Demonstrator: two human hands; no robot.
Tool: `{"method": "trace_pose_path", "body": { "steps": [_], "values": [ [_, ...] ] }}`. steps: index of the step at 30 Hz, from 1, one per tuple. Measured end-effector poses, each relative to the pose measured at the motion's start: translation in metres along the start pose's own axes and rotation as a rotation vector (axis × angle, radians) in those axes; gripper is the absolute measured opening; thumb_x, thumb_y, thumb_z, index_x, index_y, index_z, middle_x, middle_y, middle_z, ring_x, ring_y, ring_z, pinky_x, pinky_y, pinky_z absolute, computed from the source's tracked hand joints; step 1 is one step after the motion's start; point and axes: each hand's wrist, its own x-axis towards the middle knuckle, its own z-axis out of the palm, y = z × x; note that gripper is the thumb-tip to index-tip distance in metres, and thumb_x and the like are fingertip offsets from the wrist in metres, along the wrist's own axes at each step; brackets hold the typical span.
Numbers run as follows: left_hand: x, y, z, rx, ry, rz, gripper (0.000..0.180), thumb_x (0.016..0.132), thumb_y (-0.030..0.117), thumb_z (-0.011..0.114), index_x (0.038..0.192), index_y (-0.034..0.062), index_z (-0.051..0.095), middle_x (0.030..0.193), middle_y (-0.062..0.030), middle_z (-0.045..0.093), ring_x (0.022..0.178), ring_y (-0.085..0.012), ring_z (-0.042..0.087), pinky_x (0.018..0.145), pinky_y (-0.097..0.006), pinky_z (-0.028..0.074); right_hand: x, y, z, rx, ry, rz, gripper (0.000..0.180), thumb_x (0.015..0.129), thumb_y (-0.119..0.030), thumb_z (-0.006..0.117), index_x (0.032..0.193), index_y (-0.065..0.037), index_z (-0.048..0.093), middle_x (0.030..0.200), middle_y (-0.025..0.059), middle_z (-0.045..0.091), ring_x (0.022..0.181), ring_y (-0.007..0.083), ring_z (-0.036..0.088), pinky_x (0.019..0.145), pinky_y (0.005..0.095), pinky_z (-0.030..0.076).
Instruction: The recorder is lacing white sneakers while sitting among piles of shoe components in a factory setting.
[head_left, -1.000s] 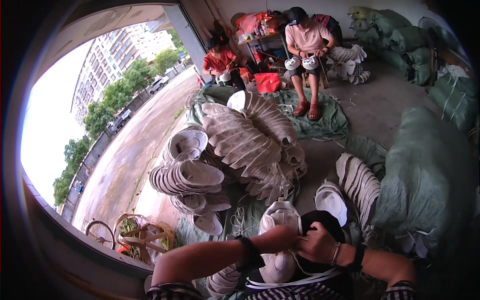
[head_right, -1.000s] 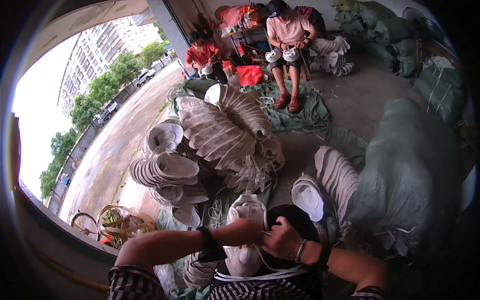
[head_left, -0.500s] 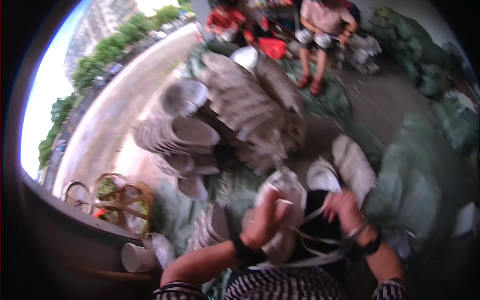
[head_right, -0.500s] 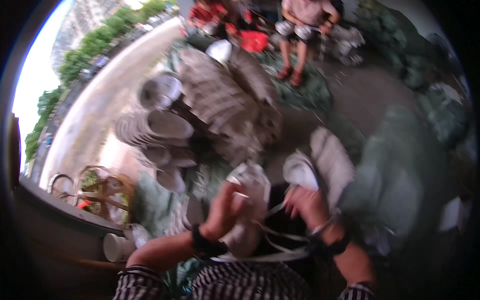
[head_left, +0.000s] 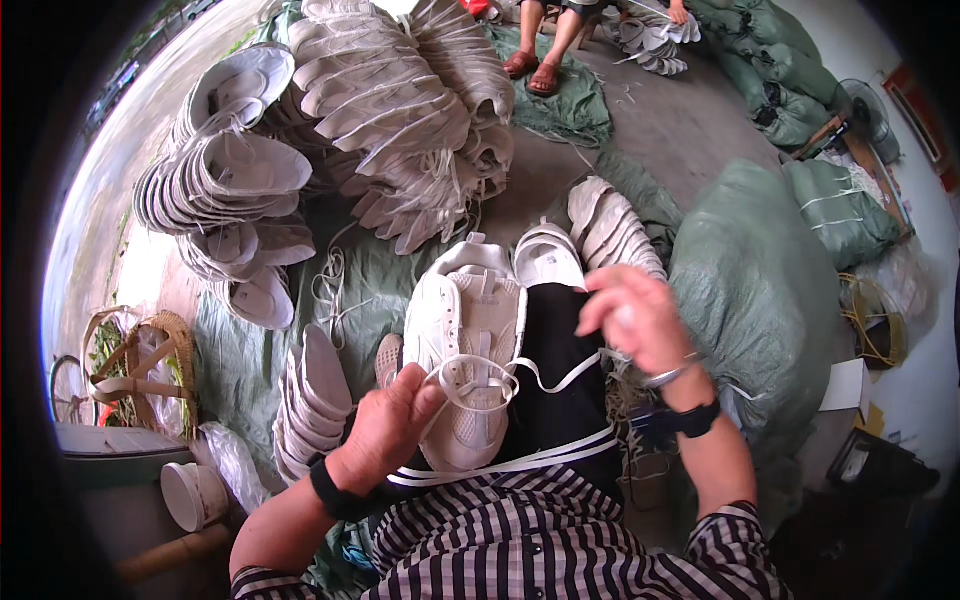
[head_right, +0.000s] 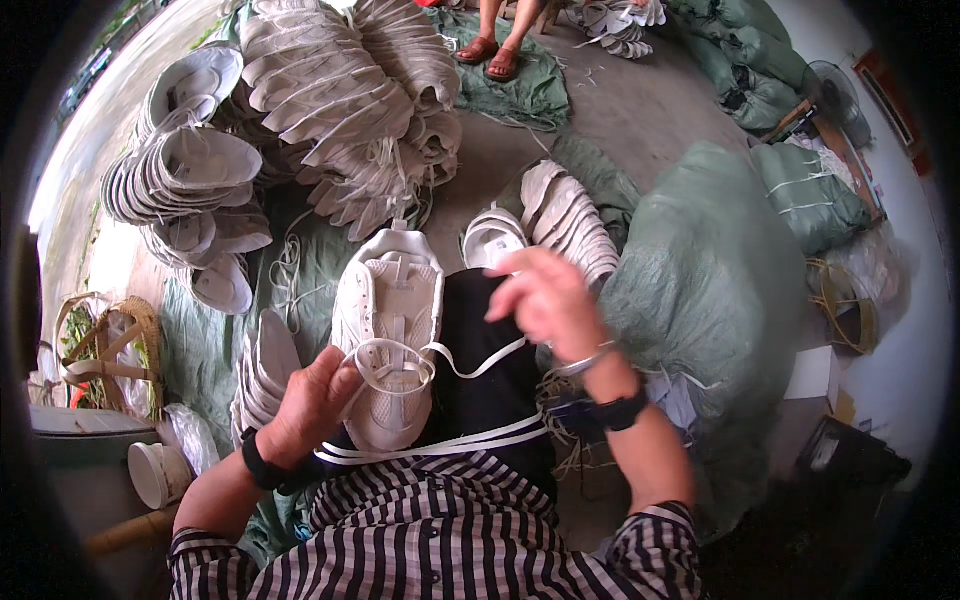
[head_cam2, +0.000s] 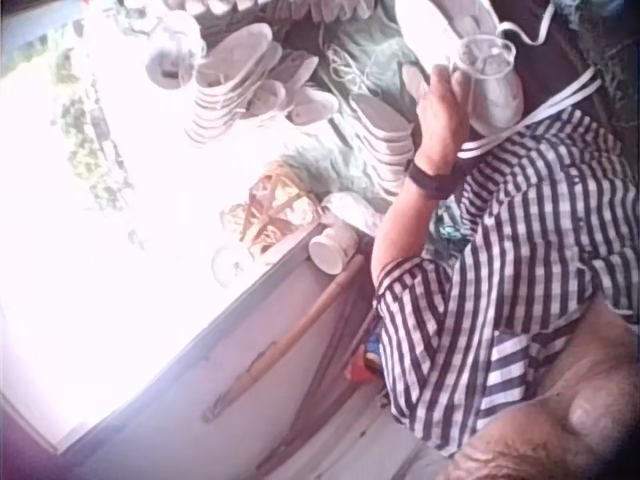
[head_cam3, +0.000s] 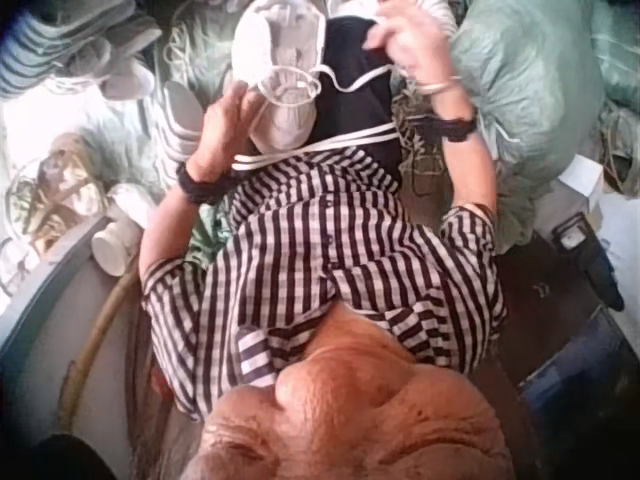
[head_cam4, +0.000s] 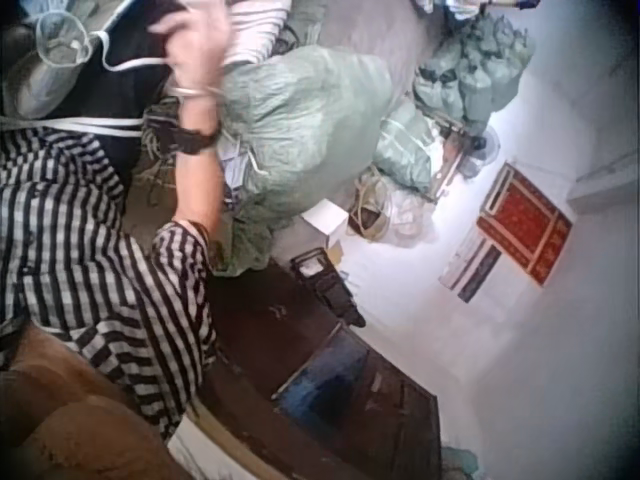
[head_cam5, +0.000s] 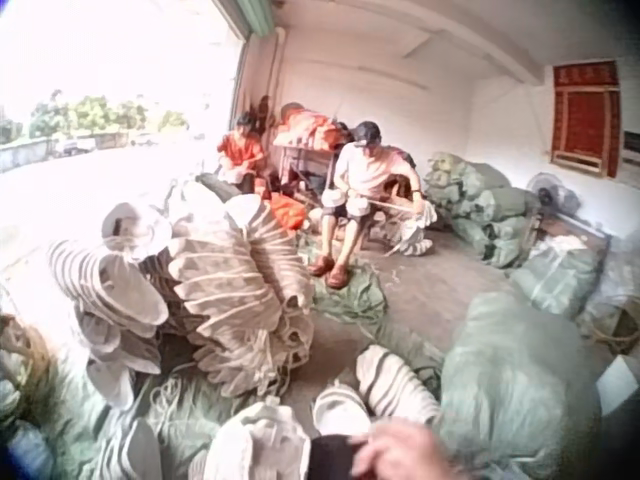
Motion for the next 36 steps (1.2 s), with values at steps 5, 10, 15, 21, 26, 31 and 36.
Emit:
{"method": "trace_pose_path", "body": {
  "steps": [5, 10, 15, 21, 26, 31, 36],
  "values": [
    [0.007, 0.006, 0.005, -0.026, 0.331, 0.218, 0.016, 0.094, 0.01, 0.044, 0.091, 0.0002, 0.056, 0.076, -0.0106, 0.048, 0.068, -0.0179, 0.051, 0.064, -0.027, 0.042, 0.003, 0.038, 0.076, -0.969, -0.33, -0.378, 0.011, 0.082, -0.01, 0.049, 0.08, -0.002, 0.057, 0.067, 0.0144, 0.062, 0.053, 0.0272, 0.057, 0.046, 0.0374, 0.046],
    [-0.003, 0.005, 0.009, -0.295, 0.322, 0.112, 0.016, 0.093, 0.007, 0.045, 0.106, 0.0032, 0.054, 0.074, -0.0078, 0.055, 0.064, -0.0149, 0.055, 0.061, -0.028, 0.046, -0.062, 0.033, 0.044, -1.383, -1.142, 0.202, 0.014, 0.08, -0.014, 0.052, 0.077, -0.003, 0.059, 0.069, 0.0173, 0.061, 0.069, 0.0323, 0.064, 0.058, 0.0381, 0.051],
    [-0.004, -0.01, 0.004, -0.771, 0.098, -0.116, 0.024, 0.095, 0.009, 0.046, 0.118, 0.0033, 0.051, 0.068, -0.0039, 0.055, 0.056, -0.0105, 0.046, 0.057, -0.022, 0.041, -0.058, -0.014, 0.014, -0.77, -0.479, 0.509, 0.02, 0.092, -0.016, 0.046, 0.09, -0.005, 0.063, 0.067, 0.0042, 0.063, 0.043, 0.0051, 0.05, 0.043, 0.0208, 0.041],
    [-0.003, 0.004, 0.01, -0.563, 0.188, 0.077, 0.013, 0.092, 0.008, 0.052, 0.097, -0.0004, 0.062, 0.077, -0.0031, 0.057, 0.059, -0.0081, 0.047, 0.057, -0.021, 0.041, -0.027, 0.002, 0.064, -0.616, -0.417, 0.409, 0.02, 0.092, -0.018, 0.05, 0.094, -0.003, 0.063, 0.068, 0.0051, 0.064, 0.045, 0.0101, 0.054, 0.045, 0.0252, 0.044],
    [-0.007, 0.007, 0.01, -0.697, 0.233, -0.092, 0.01, 0.089, 0.006, 0.057, 0.088, -0.0026, 0.062, 0.073, -0.0019, 0.059, 0.063, -0.0061, 0.051, 0.057, -0.021, 0.043, -0.021, 0.007, 0.046, -0.946, -0.8, -0.142, 0.023, 0.089, -0.02, 0.049, 0.09, -0.004, 0.064, 0.07, 0.0161, 0.062, 0.055, 0.0294, 0.061, 0.052, 0.0388, 0.049],
    [-0.004, 0.0, 0.01, -0.542, 0.098, -0.077, 0.013, 0.089, 0.01, 0.06, 0.087, -0.0028, 0.059, 0.071, -0.0002, 0.057, 0.061, -0.0054, 0.049, 0.056, -0.019, 0.041, 0.002, 0.003, 0.073, -0.44, -0.296, 0.092, 0.026, 0.094, -0.015, 0.045, 0.107, -0.001, 0.062, 0.066, 0.0041, 0.062, 0.045, 0.0049, 0.05, 0.041, 0.019, 0.041],
    [-0.003, 0.016, 0.009, -0.427, 0.107, -0.139, 0.013, 0.086, 0.009, 0.062, 0.08, -0.0022, 0.059, 0.066, -0.0011, 0.058, 0.06, -0.0057, 0.05, 0.053, -0.021, 0.041, 0.024, 0.023, 0.091, -0.191, -0.09, 0.132, 0.028, 0.096, -0.019, 0.043, 0.099, 0.004, 0.058, 0.062, 0.0093, 0.061, 0.038, 0.0084, 0.051, 0.037, 0.019, 0.038]
  ]
}}
